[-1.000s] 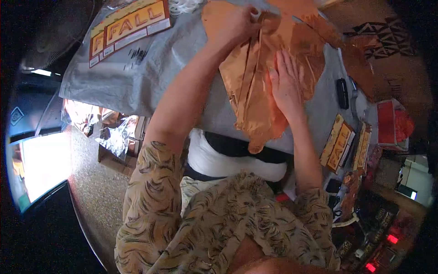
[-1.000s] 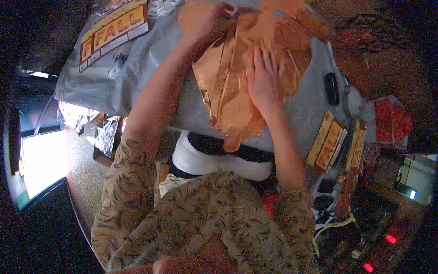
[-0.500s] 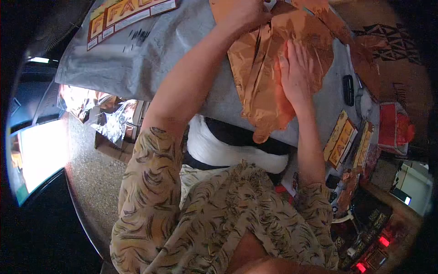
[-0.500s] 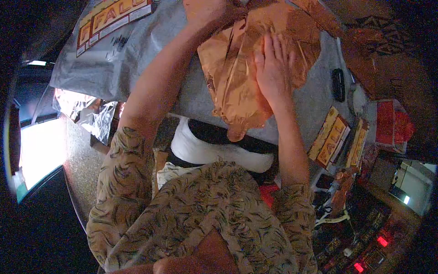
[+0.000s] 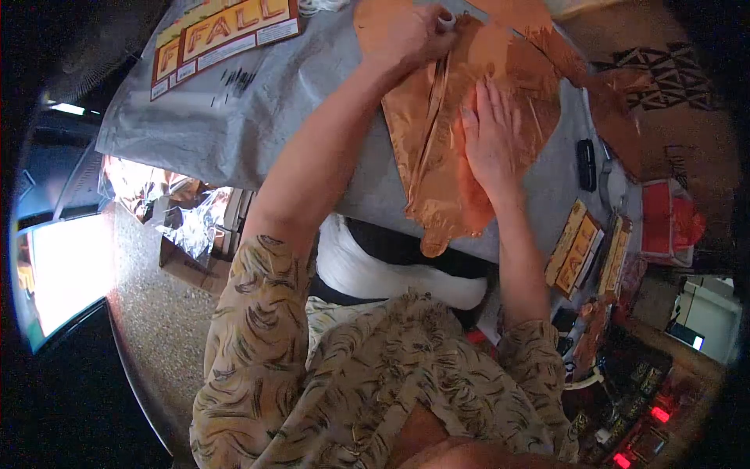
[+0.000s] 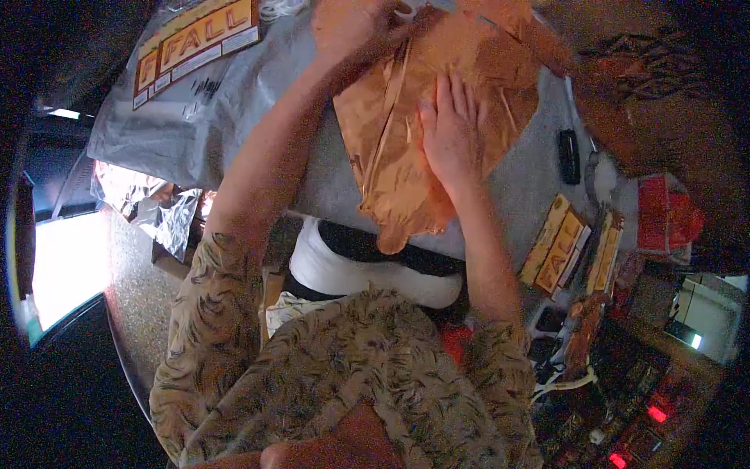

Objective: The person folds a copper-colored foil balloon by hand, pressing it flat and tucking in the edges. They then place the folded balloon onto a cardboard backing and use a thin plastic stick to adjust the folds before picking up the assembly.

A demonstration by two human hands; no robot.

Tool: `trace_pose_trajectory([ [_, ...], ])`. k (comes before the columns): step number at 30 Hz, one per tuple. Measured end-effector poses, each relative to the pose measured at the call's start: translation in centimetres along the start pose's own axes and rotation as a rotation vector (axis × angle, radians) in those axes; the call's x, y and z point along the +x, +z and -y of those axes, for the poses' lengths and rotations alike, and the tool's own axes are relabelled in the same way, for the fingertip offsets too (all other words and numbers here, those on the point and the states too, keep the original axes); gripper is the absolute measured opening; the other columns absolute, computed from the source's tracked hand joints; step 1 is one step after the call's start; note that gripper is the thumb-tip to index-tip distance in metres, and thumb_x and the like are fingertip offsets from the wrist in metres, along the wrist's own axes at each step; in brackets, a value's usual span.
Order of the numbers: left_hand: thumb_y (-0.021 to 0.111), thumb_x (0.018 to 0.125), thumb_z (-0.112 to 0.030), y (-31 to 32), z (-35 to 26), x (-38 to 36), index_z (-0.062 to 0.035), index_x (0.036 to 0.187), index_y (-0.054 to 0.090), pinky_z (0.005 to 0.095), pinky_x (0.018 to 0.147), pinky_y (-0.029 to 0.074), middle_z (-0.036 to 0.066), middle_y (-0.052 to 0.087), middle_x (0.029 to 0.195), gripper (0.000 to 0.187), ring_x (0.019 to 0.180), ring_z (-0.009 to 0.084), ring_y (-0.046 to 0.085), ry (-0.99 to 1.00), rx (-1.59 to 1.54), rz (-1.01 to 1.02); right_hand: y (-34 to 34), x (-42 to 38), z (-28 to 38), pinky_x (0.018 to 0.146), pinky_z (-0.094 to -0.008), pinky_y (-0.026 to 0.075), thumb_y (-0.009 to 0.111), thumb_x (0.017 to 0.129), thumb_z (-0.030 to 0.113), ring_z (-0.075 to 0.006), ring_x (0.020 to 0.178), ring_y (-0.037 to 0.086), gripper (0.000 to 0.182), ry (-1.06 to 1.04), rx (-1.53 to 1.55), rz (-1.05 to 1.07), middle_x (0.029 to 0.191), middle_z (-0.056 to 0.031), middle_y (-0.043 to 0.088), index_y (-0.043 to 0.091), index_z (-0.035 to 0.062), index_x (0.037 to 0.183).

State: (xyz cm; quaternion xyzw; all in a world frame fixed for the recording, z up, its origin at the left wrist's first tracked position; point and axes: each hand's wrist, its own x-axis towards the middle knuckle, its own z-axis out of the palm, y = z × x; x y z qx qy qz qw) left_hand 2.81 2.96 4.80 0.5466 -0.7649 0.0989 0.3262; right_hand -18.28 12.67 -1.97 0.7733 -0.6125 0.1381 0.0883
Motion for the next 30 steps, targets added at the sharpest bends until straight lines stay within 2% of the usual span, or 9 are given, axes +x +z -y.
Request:
trace_pose_trajectory([
  [3, 0.075, 0.089, -0.04, 3.3, 1.6, 0.5, -0.0093, 0.103, 0.08, 0.0358, 0.064, 0.059, 0.003, 0.08, 0.081, 0.034, 0.066, 0.0212, 0.073, 0.069, -0.239, -0.097, -0.1, 0.0, 0.3, 0.125, -0.0543, 0.022, 0.04, 0.111, 0.041, -0.0325, 0.153, 0.033, 0.059, 0.028, 0.01, 0.026, 0.165, -0.0159, 0.038, 0.038, 0.0062, 0.159],
  [5, 0.071, 0.092, -0.047, 3.2, 1.5, 0.8, -0.008, 0.112, 0.077, 0.0409, 0.078, 0.059, 0.007, 0.078, 0.097, 0.044, 0.084, 0.0249, 0.073, -0.082, -0.383, 0.13, -0.1, 0.0, 0.5, 0.125, -0.0556, 0.021, 0.04, 0.111, 0.041, -0.0326, 0.153, 0.034, 0.059, 0.027, -0.01, 0.031, 0.165, -0.0167, 0.038, 0.039, 0.0058, 0.159],
  [6, 0.071, 0.092, -0.047, 4.1, 1.4, 0.8, -0.008, 0.112, 0.077, 0.0409, 0.078, 0.059, 0.007, 0.078, 0.097, 0.044, 0.084, 0.0249, 0.073, -0.076, -0.383, 0.126, 0.0, 0.0, 0.5, 0.125, -0.0556, 0.021, 0.04, 0.111, 0.041, -0.0326, 0.153, 0.034, 0.059, 0.029, -0.011, 0.024, 0.165, -0.0167, 0.038, 0.039, 0.0058, 0.159],
  [8, 0.067, 0.093, -0.028, 6.3, 1.1, 0.6, -0.0024, 0.124, 0.07, 0.0443, 0.09, 0.058, 0.021, 0.077, 0.104, 0.04, 0.097, 0.0374, 0.074, -0.22, -0.734, 0.215, 0.2, -0.1, 0.6, 0.125, -0.0569, 0.021, 0.04, 0.111, 0.041, -0.0326, 0.153, 0.034, 0.058, 0.046, 0.001, 0.025, 0.165, -0.0162, 0.038, 0.039, 0.0057, 0.158],
  [12, 0.075, 0.092, -0.035, 5.6, 1.9, 0.6, -0.0033, 0.127, 0.069, 0.0355, 0.07, 0.059, 0.013, 0.08, 0.092, 0.048, 0.078, 0.0232, 0.076, 0.005, -0.456, 0.05, -0.1, -0.3, 0.6, 0.125, -0.0575, 0.02, 0.042, 0.11, 0.039, -0.0338, 0.153, 0.034, 0.058, 0.03, 0.056, 0.003, 0.164, -0.0172, 0.039, 0.039, 0.0053, 0.158],
  [18, 0.069, 0.094, -0.028, 6.7, 1.6, 0.5, -0.002, 0.125, 0.069, 0.0412, 0.086, 0.059, 0.016, 0.079, 0.102, 0.04, 0.094, 0.031, 0.076, -0.151, -0.732, 0.187, -0.9, -0.4, 1.5, 0.125, -0.0574, 0.018, 0.047, 0.109, 0.034, -0.0355, 0.154, 0.03, 0.058, 0.056, 0.097, 0.035, 0.163, -0.0201, 0.038, 0.039, 0.0036, 0.157],
  [20, 0.078, 0.089, -0.022, 5.9, 1.4, 0.4, -0.0019, 0.131, 0.065, 0.0391, 0.087, 0.06, 0.018, 0.077, 0.113, 0.049, 0.099, 0.0301, 0.075, -0.194, -0.812, 0.238, -0.8, -0.3, 1.6, 0.126, -0.057, 0.017, 0.047, 0.109, 0.034, -0.0349, 0.154, 0.03, 0.059, 0.064, 0.097, 0.049, 0.164, -0.0195, 0.037, 0.038, 0.0024, 0.158],
  [23, 0.077, 0.09, -0.023, 7.7, 1.7, 0.2, -0.001, 0.133, 0.062, 0.0393, 0.092, 0.059, 0.019, 0.076, 0.117, 0.05, 0.104, 0.0302, 0.074, -0.157, -0.836, 0.157, -0.8, -0.3, 1.8, 0.126, -0.0562, 0.016, 0.047, 0.109, 0.035, -0.0348, 0.155, 0.03, 0.061, 0.067, 0.083, 0.072, 0.164, -0.0194, 0.037, 0.037, 0.0011, 0.158],
  [30, 0.075, 0.09, -0.023, 6.3, 1.4, 0.4, 0.0008, 0.134, 0.062, 0.0413, 0.097, 0.057, 0.021, 0.074, 0.12, 0.051, 0.112, 0.0321, 0.072, -0.179, -0.755, 0.245, -1.3, -0.1, 2.6, 0.126, -0.055, 0.018, 0.047, 0.108, 0.035, -0.0343, 0.154, 0.03, 0.061, 0.075, 0.069, 0.084, 0.165, -0.0195, 0.036, 0.038, 0.0006, 0.158],
])
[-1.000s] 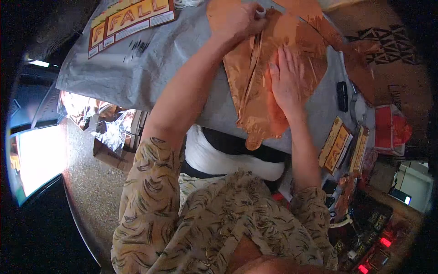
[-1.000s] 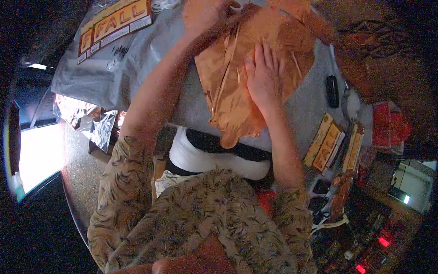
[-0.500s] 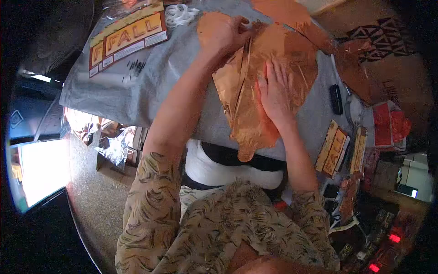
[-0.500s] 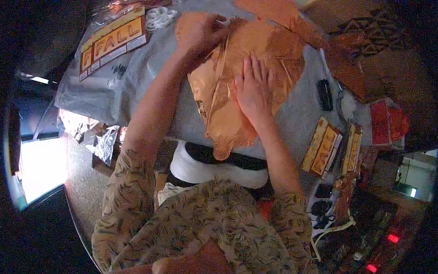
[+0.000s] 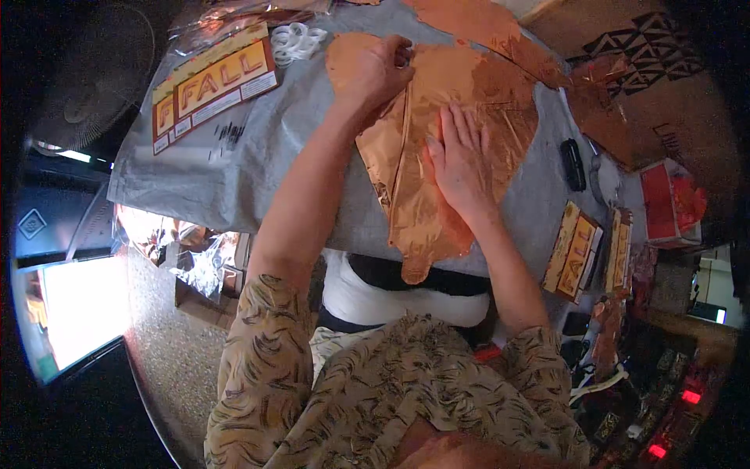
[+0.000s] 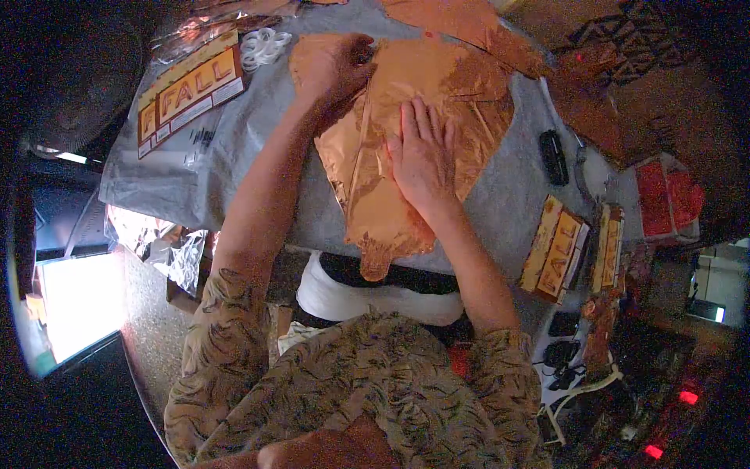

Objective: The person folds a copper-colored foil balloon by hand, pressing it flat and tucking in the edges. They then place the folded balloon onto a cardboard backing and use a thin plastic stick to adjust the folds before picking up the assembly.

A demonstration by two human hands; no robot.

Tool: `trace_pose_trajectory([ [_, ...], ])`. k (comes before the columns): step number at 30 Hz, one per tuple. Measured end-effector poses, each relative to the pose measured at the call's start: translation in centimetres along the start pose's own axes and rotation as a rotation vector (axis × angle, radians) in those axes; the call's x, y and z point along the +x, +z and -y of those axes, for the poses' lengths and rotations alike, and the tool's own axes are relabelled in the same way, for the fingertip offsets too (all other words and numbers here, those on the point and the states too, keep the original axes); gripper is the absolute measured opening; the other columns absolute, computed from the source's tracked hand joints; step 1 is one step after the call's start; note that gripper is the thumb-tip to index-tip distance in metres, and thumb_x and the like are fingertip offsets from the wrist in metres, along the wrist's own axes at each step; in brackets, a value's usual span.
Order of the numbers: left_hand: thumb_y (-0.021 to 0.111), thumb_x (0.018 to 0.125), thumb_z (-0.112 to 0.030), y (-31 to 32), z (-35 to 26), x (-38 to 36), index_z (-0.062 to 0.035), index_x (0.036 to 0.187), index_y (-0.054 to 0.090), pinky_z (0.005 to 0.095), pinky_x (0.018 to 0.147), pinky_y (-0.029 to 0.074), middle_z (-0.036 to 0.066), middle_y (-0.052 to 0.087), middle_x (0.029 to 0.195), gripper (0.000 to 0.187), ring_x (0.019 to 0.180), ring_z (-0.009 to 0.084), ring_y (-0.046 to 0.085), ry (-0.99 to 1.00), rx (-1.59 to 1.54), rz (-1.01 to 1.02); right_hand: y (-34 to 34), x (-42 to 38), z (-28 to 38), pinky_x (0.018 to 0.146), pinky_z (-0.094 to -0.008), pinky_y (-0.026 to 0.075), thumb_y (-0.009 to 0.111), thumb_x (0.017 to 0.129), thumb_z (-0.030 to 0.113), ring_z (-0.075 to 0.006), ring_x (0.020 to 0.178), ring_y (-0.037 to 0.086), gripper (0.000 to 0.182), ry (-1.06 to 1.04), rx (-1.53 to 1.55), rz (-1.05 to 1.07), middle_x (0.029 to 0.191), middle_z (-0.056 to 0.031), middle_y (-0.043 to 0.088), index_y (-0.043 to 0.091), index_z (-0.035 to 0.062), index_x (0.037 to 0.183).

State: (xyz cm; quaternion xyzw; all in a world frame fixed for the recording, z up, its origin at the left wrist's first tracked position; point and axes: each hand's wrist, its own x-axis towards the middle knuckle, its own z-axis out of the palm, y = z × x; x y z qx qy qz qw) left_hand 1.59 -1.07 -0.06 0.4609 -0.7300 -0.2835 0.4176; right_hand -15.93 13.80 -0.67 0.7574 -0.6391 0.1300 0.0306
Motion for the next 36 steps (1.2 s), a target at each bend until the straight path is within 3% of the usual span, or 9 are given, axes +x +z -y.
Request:
trace_pose_trajectory([
  [12, 0.077, 0.085, -0.024, 2.1, 2.4, 0.5, -0.0021, 0.122, 0.069, 0.0407, 0.091, 0.059, 0.016, 0.077, 0.111, 0.044, 0.102, 0.0301, 0.075, 0.098, -0.052, -0.093, 0.3, -0.4, 0.1, 0.123, -0.0567, 0.022, 0.053, 0.105, 0.032, -0.0354, 0.151, 0.034, 0.059, 0.012, 0.034, -0.07, 0.164, -0.0179, 0.038, 0.042, -0.0003, 0.153],
  [19, 0.077, 0.086, -0.025, 1.3, 2.1, 0.6, -0.0035, 0.12, 0.072, 0.0384, 0.089, 0.059, 0.016, 0.077, 0.109, 0.04, 0.1, 0.0291, 0.075, 0.069, -0.168, 0.009, 0.7, -0.6, 0.0, 0.122, -0.0589, 0.023, 0.053, 0.105, 0.034, -0.0357, 0.15, 0.036, 0.059, -0.004, 0.08, -0.103, 0.161, -0.0187, 0.041, 0.044, 0.0, 0.152],
  [21, 0.077, 0.088, -0.023, -0.9, -2.0, -0.3, -0.0042, 0.122, 0.072, 0.0373, 0.087, 0.059, 0.015, 0.078, 0.108, 0.04, 0.098, 0.0257, 0.075, 0.063, 0.12, -0.064, 0.7, -0.7, 0.0, 0.122, -0.059, 0.023, 0.053, 0.105, 0.034, -0.0356, 0.15, 0.037, 0.058, -0.016, 0.086, -0.124, 0.161, -0.0188, 0.042, 0.044, 0.0001, 0.152],
  [24, 0.076, 0.089, -0.021, -2.5, 2.6, 2.5, -0.0044, 0.12, 0.072, 0.0373, 0.082, 0.06, 0.013, 0.079, 0.103, 0.036, 0.091, 0.0222, 0.076, 0.184, -0.095, -0.255, 0.5, -0.6, 0.0, 0.122, -0.0589, 0.023, 0.053, 0.105, 0.034, -0.0357, 0.15, 0.037, 0.059, -0.013, 0.07, -0.131, 0.161, -0.0189, 0.042, 0.044, 0.0, 0.152],
  [26, 0.077, 0.09, -0.027, -6.0, -0.5, 0.7, -0.0051, 0.117, 0.074, 0.0414, 0.077, 0.06, 0.015, 0.079, 0.1, 0.036, 0.083, 0.0276, 0.077, 0.06, -0.085, -0.295, 1.0, -0.7, 0.0, 0.122, -0.0588, 0.023, 0.054, 0.104, 0.035, -0.0358, 0.15, 0.036, 0.06, 0.012, 0.055, -0.121, 0.162, -0.0188, 0.041, 0.044, -0.0002, 0.152],
  [28, 0.071, 0.095, -0.048, -9.0, -0.6, -0.7, -0.0051, 0.108, 0.078, 0.0458, 0.082, 0.058, 0.022, 0.076, 0.103, 0.046, 0.094, 0.0394, 0.074, -0.098, 0.532, -0.066, 1.1, -0.6, 0.1, 0.122, -0.059, 0.023, 0.054, 0.104, 0.036, -0.0357, 0.15, 0.037, 0.061, 0.024, 0.069, -0.119, 0.162, -0.0186, 0.041, 0.044, 0.0, 0.152],
  [32, 0.069, 0.095, -0.05, -9.2, -2.0, -7.4, -0.0051, 0.107, 0.077, 0.0478, 0.08, 0.057, 0.023, 0.075, 0.098, 0.047, 0.088, 0.0408, 0.073, -0.25, 0.698, 0.044, 1.3, -0.8, -0.1, 0.123, -0.0598, 0.022, 0.055, 0.104, 0.037, -0.0349, 0.15, 0.037, 0.062, 0.009, 0.056, -0.143, 0.162, -0.0177, 0.042, 0.045, 0.0011, 0.153],
  [35, 0.075, 0.093, -0.038, -6.1, -3.0, -10.3, -0.0053, 0.104, 0.076, 0.0487, 0.079, 0.056, 0.02, 0.073, 0.095, 0.035, 0.087, 0.0404, 0.071, -0.233, 0.653, -0.033, 0.8, -0.8, 0.0, 0.123, -0.06, 0.022, 0.056, 0.103, 0.037, -0.0349, 0.15, 0.038, 0.062, 0.017, 0.063, -0.126, 0.163, -0.0176, 0.041, 0.045, 0.0014, 0.153],
  [36, 0.075, 0.091, -0.031, -4.9, -3.7, -10.7, -0.0066, 0.108, 0.074, 0.0489, 0.085, 0.055, 0.018, 0.07, 0.104, 0.03, 0.096, 0.0398, 0.068, -0.046, 0.543, -0.124, 0.8, -0.8, 0.0, 0.123, -0.06, 0.022, 0.056, 0.103, 0.037, -0.0349, 0.15, 0.038, 0.062, 0.011, 0.068, -0.129, 0.163, -0.0176, 0.041, 0.045, 0.0014, 0.153],
])
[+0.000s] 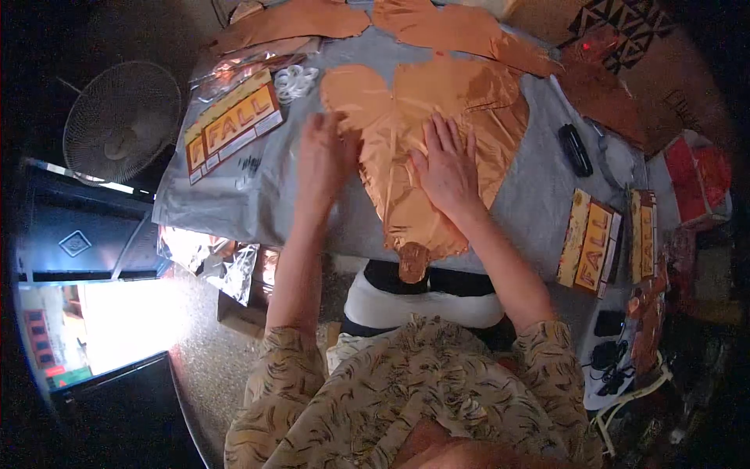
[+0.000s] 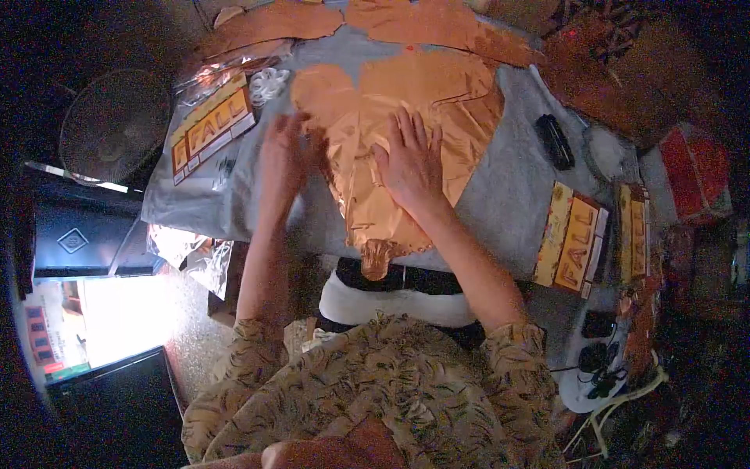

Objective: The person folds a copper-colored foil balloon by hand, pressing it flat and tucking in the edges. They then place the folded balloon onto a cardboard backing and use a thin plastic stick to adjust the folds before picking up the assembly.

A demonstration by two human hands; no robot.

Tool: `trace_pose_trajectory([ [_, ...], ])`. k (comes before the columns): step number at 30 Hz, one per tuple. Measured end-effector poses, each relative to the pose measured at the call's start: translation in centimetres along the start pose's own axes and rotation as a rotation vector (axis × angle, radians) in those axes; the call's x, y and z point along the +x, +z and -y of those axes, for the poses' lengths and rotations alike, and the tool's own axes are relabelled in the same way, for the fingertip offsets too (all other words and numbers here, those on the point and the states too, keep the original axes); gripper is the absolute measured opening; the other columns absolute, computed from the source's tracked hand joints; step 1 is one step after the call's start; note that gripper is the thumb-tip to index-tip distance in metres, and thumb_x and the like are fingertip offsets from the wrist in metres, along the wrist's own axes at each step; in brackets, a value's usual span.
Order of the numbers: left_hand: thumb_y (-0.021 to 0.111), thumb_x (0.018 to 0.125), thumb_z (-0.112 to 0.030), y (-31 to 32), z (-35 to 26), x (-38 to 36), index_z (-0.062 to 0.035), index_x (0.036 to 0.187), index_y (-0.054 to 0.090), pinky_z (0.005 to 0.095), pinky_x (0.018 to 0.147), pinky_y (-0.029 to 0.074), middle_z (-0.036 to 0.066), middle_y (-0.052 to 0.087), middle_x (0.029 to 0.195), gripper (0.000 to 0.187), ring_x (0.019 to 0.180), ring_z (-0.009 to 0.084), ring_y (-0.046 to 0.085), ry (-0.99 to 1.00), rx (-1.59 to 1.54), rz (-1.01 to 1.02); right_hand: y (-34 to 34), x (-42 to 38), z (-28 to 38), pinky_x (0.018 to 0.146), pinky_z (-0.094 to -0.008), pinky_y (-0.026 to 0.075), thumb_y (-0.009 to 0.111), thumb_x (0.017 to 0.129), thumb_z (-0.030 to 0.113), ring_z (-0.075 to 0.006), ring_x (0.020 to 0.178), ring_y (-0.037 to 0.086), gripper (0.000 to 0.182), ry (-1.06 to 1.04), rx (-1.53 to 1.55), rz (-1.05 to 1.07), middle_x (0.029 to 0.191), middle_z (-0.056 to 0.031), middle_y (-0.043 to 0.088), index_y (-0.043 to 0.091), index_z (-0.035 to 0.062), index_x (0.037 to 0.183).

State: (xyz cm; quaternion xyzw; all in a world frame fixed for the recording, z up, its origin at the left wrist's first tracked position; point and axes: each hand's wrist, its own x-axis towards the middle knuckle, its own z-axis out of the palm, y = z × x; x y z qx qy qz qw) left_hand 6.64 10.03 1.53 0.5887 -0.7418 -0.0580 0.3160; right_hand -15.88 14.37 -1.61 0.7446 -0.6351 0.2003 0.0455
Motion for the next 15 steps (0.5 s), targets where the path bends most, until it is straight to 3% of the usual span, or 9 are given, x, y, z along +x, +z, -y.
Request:
trace_pose_trajectory([
  [1, 0.074, 0.09, -0.024, 0.7, -0.9, -0.4, -0.0079, 0.112, 0.073, 0.049, 0.09, 0.053, 0.015, 0.067, 0.113, 0.028, 0.105, 0.0391, 0.065, 0.148, -0.125, -0.13, 0.1, 0.0, 0.0, 0.123, -0.0601, 0.022, 0.057, 0.103, 0.037, -0.0349, 0.15, 0.038, 0.062, 0.004, 0.004, -0.002, 0.163, -0.0177, 0.041, 0.046, 0.0013, 0.152],
  [4, 0.073, 0.088, -0.015, 2.4, -2.2, 0.0, -0.0077, 0.114, 0.072, 0.0484, 0.096, 0.051, 0.013, 0.064, 0.119, 0.027, 0.112, 0.0378, 0.06, 0.289, -0.153, -0.02, 0.5, 0.0, -0.1, 0.123, -0.0603, 0.021, 0.057, 0.103, 0.037, -0.0347, 0.152, 0.036, 0.062, 0.011, 0.01, -0.008, 0.163, -0.0174, 0.041, 0.046, 0.0015, 0.152],
  [5, 0.077, 0.086, -0.01, 2.5, -2.4, 0.2, -0.0041, 0.108, 0.074, 0.0449, 0.084, 0.056, 0.016, 0.068, 0.106, 0.023, 0.095, 0.0374, 0.068, 0.377, -0.126, -0.116, 0.6, 0.0, -0.1, 0.124, -0.0604, 0.02, 0.057, 0.103, 0.038, -0.0344, 0.153, 0.035, 0.062, 0.019, 0.008, -0.011, 0.163, -0.0172, 0.04, 0.046, 0.0018, 0.152],
  [6, 0.077, 0.086, -0.01, 3.0, -1.8, 0.4, -0.0041, 0.108, 0.074, 0.0449, 0.084, 0.056, 0.016, 0.068, 0.106, 0.023, 0.095, 0.0374, 0.068, 0.383, -0.122, -0.116, 0.6, 0.1, -0.1, 0.124, -0.0604, 0.02, 0.057, 0.103, 0.038, -0.0344, 0.153, 0.035, 0.062, 0.022, 0.012, -0.017, 0.163, -0.0172, 0.04, 0.046, 0.0018, 0.152],
  [8, 0.072, 0.09, -0.017, 4.5, 0.2, 0.8, -0.0051, 0.113, 0.071, 0.0496, 0.092, 0.051, 0.014, 0.065, 0.118, 0.026, 0.109, 0.0396, 0.06, 0.315, -0.234, -0.016, 0.4, 0.1, -0.2, 0.125, -0.0606, 0.019, 0.057, 0.103, 0.038, -0.0334, 0.155, 0.031, 0.063, 0.024, 0.017, 0.021, 0.165, -0.0158, 0.038, 0.044, 0.0027, 0.154],
  [12, 0.075, 0.089, -0.022, 2.6, 1.0, 0.1, 0.0008, 0.109, 0.069, 0.0499, 0.089, 0.052, 0.019, 0.064, 0.113, 0.031, 0.104, 0.0412, 0.061, 0.135, -0.12, -0.093, 0.1, -0.3, -0.1, 0.125, -0.0605, 0.018, 0.056, 0.103, 0.037, -0.0331, 0.155, 0.03, 0.064, 0.048, 0.051, 0.052, 0.166, -0.0154, 0.036, 0.042, 0.0027, 0.155],
  [15, 0.078, 0.087, -0.026, 1.4, 0.1, -0.1, 0.006, 0.103, 0.066, 0.0508, 0.087, 0.052, 0.024, 0.062, 0.107, 0.038, 0.102, 0.0434, 0.06, -0.014, 0.154, -0.129, 0.3, 0.0, -0.1, 0.125, -0.0602, 0.018, 0.056, 0.104, 0.036, -0.0335, 0.154, 0.031, 0.064, 0.033, 0.068, 0.03, 0.166, -0.0158, 0.036, 0.041, 0.0021, 0.156],
])
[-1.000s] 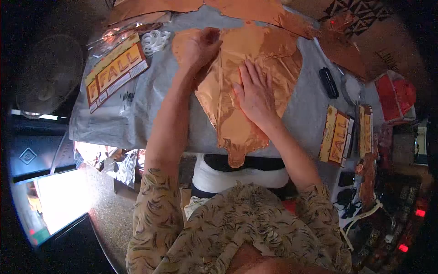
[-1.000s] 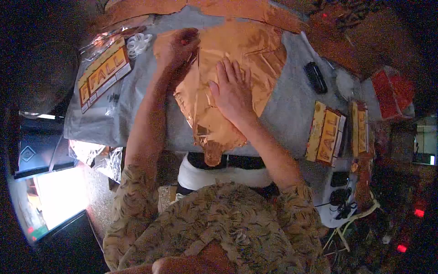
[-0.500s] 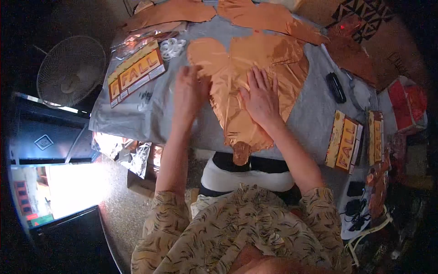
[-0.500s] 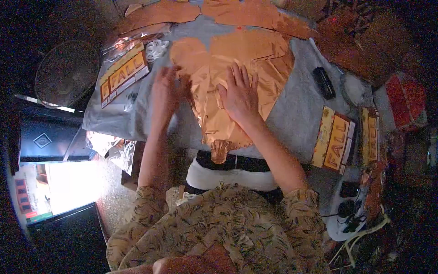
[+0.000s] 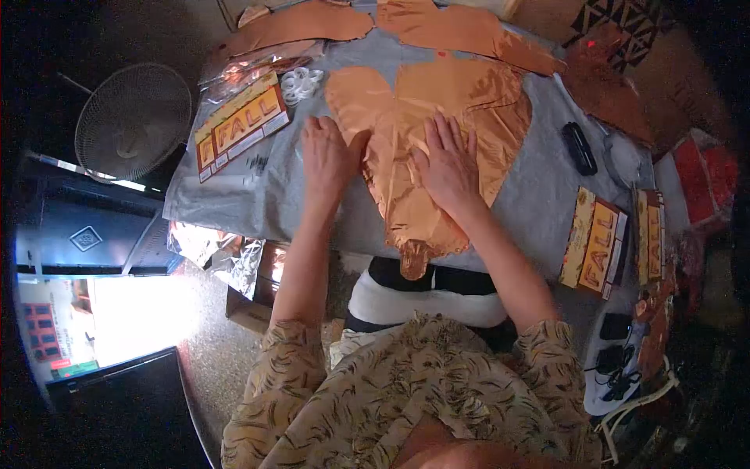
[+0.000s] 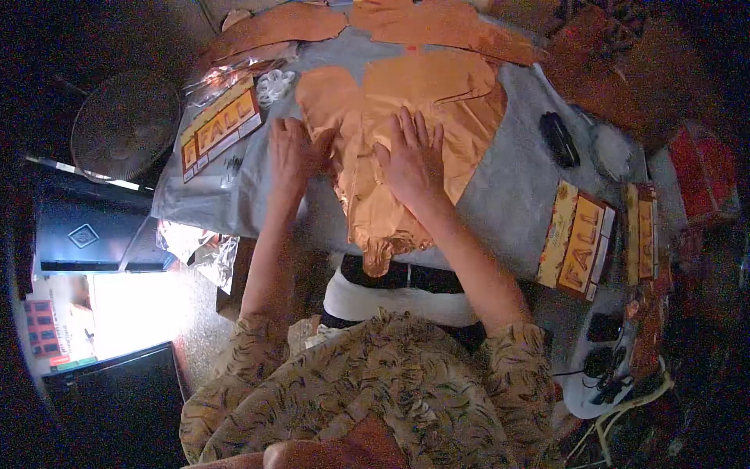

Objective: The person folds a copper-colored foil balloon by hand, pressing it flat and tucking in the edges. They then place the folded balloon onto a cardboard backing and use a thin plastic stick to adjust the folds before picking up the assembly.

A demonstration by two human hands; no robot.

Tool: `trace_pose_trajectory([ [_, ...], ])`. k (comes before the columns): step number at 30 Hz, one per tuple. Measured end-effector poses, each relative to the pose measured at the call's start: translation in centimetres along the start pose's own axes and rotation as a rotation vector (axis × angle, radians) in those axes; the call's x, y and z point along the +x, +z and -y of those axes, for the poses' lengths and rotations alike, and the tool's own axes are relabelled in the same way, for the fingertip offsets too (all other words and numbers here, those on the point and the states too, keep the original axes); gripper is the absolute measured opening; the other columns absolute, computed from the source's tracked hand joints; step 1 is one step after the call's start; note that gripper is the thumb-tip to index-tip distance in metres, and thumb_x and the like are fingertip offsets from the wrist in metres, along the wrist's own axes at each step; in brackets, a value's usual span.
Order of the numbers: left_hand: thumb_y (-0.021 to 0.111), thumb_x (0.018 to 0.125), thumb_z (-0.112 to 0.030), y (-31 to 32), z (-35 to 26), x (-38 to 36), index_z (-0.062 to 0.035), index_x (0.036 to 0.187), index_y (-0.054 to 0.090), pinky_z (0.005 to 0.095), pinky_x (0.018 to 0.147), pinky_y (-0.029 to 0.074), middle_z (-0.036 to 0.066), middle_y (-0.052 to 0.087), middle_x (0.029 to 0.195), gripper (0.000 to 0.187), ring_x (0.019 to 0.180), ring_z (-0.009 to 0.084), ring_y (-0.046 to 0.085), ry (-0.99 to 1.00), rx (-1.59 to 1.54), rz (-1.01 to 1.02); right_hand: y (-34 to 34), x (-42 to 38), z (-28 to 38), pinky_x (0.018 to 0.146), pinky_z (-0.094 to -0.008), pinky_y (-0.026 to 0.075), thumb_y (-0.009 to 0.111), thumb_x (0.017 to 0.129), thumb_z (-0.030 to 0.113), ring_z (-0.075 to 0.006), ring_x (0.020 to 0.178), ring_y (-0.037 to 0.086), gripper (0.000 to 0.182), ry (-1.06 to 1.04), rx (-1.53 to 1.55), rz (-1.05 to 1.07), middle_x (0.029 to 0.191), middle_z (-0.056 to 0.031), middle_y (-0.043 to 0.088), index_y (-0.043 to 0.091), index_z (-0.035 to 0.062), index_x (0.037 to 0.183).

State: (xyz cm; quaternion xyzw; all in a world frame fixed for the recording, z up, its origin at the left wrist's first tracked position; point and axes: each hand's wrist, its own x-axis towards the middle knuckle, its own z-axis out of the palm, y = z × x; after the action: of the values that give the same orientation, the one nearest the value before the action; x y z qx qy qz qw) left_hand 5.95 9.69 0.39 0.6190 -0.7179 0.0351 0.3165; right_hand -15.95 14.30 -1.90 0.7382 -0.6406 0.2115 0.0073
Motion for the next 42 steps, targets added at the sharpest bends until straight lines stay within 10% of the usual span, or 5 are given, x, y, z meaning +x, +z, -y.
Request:
trace_pose_trajectory([
  [14, 0.095, 0.072, -0.023, 4.0, -1.1, 1.8, 0.0037, 0.124, 0.054, 0.0406, 0.082, 0.057, 0.021, 0.061, 0.116, 0.072, 0.096, 0.0306, 0.068, -0.248, -0.61, -0.177, 0.3, -0.1, -0.1, 0.123, -0.0618, 0.019, 0.057, 0.104, 0.037, -0.0356, 0.153, 0.034, 0.063, -0.007, -0.01, -0.034, 0.164, -0.0168, 0.038, 0.042, 0.0016, 0.154],
  [18, 0.093, 0.079, -0.017, 4.9, 0.4, 2.7, 0.0033, 0.142, 0.042, 0.0371, 0.089, 0.057, 0.018, 0.05, 0.138, 0.084, 0.104, 0.0239, 0.066, -0.545, -1.273, -0.069, 0.6, -0.3, -0.2, 0.123, -0.0621, 0.02, 0.056, 0.104, 0.039, -0.0357, 0.152, 0.035, 0.064, -0.016, 0.004, -0.058, 0.164, -0.0169, 0.038, 0.043, 0.0017, 0.154],
  [26, 0.091, 0.083, -0.021, 3.4, -1.6, 2.3, 0.0047, 0.141, 0.046, 0.0322, 0.092, 0.054, 0.014, 0.058, 0.134, 0.078, 0.111, 0.0241, 0.066, -0.658, -1.41, -0.229, 0.3, -0.1, -0.1, 0.121, -0.0632, 0.022, 0.058, 0.103, 0.04, -0.036, 0.15, 0.037, 0.062, -0.034, -0.005, -0.098, 0.159, -0.0187, 0.044, 0.047, 0.0014, 0.15],
  [31, 0.084, 0.089, -0.022, 1.3, -3.5, 1.8, 0.0049, 0.098, 0.074, 0.0306, 0.076, 0.058, 0.009, 0.073, 0.103, 0.03, 0.085, 0.015, 0.07, -0.409, -0.695, 0.207, 0.1, -0.2, -0.1, 0.12, -0.0636, 0.023, 0.059, 0.102, 0.04, -0.0367, 0.149, 0.038, 0.063, -0.038, 0.003, -0.106, 0.159, -0.0192, 0.044, 0.047, 0.0015, 0.15],
  [42, 0.053, 0.109, -0.022, 1.5, -1.6, 3.9, -0.0004, 0.127, 0.069, 0.041, 0.106, 0.05, 0.017, 0.069, 0.132, 0.033, 0.122, 0.0318, 0.066, 0.369, -0.734, 0.465, 0.4, -0.1, -0.1, 0.12, -0.0644, 0.025, 0.058, 0.102, 0.039, -0.0387, 0.149, 0.039, 0.063, -0.039, -0.016, -0.106, 0.158, -0.0202, 0.045, 0.047, 0.0008, 0.151],
])
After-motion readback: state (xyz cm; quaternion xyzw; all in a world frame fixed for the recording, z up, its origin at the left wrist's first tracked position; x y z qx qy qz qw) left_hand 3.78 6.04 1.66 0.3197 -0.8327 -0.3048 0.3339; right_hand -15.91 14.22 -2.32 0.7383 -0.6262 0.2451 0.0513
